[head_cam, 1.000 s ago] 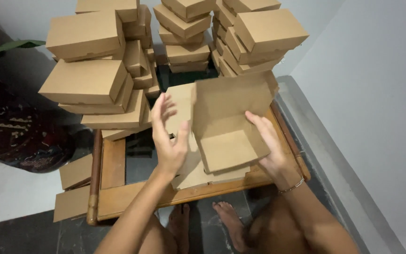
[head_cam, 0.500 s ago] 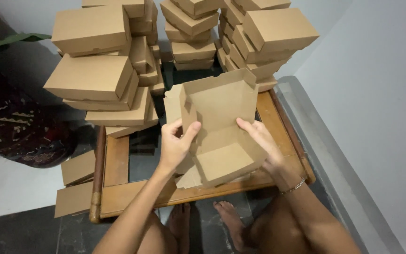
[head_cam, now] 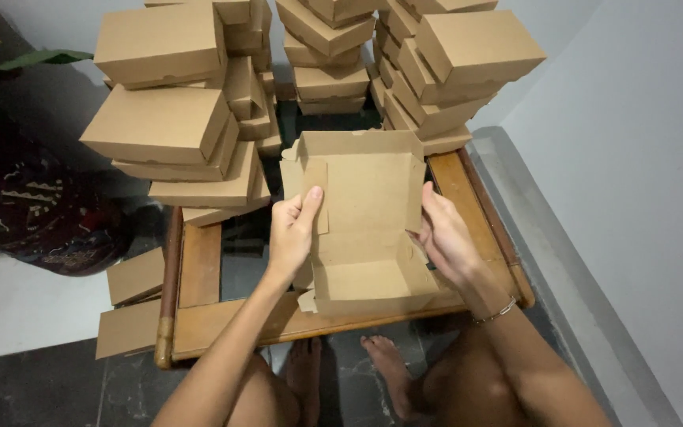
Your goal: Assembling small cardboard boxes from flat templates by folding and tucking flaps.
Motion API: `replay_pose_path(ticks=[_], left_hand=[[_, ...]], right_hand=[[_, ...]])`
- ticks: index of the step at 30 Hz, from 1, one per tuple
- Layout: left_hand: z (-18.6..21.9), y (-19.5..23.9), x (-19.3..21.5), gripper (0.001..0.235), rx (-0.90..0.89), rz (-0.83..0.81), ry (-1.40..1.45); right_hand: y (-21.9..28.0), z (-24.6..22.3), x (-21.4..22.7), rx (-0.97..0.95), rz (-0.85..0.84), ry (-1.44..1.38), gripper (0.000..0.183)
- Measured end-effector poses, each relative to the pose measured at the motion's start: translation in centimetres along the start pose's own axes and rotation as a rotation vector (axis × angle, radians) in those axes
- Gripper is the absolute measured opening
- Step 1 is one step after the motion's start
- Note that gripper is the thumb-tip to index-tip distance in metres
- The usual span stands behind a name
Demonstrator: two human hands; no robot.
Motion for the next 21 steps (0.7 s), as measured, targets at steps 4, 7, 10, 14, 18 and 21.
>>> replay_pose_path(ticks=[4,7,10,14,18,21], left_hand=[[0.2,0.3,-0.4,0.042,0.038,-0.041,0.012],[0.2,0.4,-0.8,0.044,0.066,-0.065,-0.001],[1.6,0.7,-1.2,0.045,0.064,-0.094,-0.037],[1.7,0.9,-1.3,0.05,0.059,-0.095,-0.089],[4.1,1.2,-1.9,0.045,-0.031,-0.04,-0.07],[1.8,0.7,-1.2,0.045,-0.034,-0.023,-0.041]], right_hand=[[-2.0,2.4,1.5,0.051,-0.034,0.067,0.049],[-1.2,1.9,1.0,0.073,0.026,0.123,0.046],[-0.5,1.4,0.7,0.094,0.054,0.127,0.044],[-0.5,1.6,1.0,0.116,0.083,0.121,0.041],[-0.7,2.2,1.1,0.119,0.121,0.164,0.035],[-3.1,3.9,3.3,0.142,0.13,0.19,0.043]])
Point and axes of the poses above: each hand's wrist, its own y-axis away from the middle knuckle, its own x-axis out of the back of the hand, z = x × y, the point moved 1 cm from there along -y, towards the middle knuckle, and after that the axes turned 10 degrees about -x, right-handed, at the moved point
